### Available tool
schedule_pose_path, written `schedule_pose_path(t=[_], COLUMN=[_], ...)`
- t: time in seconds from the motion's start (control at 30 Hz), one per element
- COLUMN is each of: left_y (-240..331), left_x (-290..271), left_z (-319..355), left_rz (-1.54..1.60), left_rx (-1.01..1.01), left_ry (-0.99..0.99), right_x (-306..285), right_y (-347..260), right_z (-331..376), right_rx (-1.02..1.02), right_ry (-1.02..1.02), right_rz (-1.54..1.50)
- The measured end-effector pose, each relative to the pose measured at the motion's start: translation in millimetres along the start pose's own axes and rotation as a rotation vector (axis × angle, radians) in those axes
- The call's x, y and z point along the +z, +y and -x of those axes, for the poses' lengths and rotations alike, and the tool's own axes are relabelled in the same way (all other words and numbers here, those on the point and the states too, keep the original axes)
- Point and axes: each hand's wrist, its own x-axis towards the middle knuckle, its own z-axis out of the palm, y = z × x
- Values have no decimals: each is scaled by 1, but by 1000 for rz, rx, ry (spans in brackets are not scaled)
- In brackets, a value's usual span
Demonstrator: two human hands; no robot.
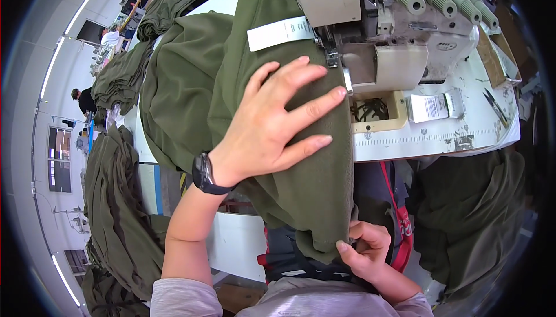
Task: Operating an industrial sewing machine to stitch together pieces of olive green fabric.
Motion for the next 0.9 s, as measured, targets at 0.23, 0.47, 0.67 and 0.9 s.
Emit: schedule_pose_path(t=[0.23,0.47,0.67,0.9], left_y=[-29,-60,-86,-123], left_x=[2,2,9,16], left_z=[-18,-37,-49,-67], left_rz=[145,275,261,403], left_rx=[-71,-136,-157,-278], left_ry=[55,50,111,114], right_x=[6,9,15,26], right_y=[-9,-11,-22,-30], right_z=[-37,-71,-100,-132], right_rx=[61,44,95,73], right_ry=[70,118,150,320], right_rz=[-175,-202,-349,-260])
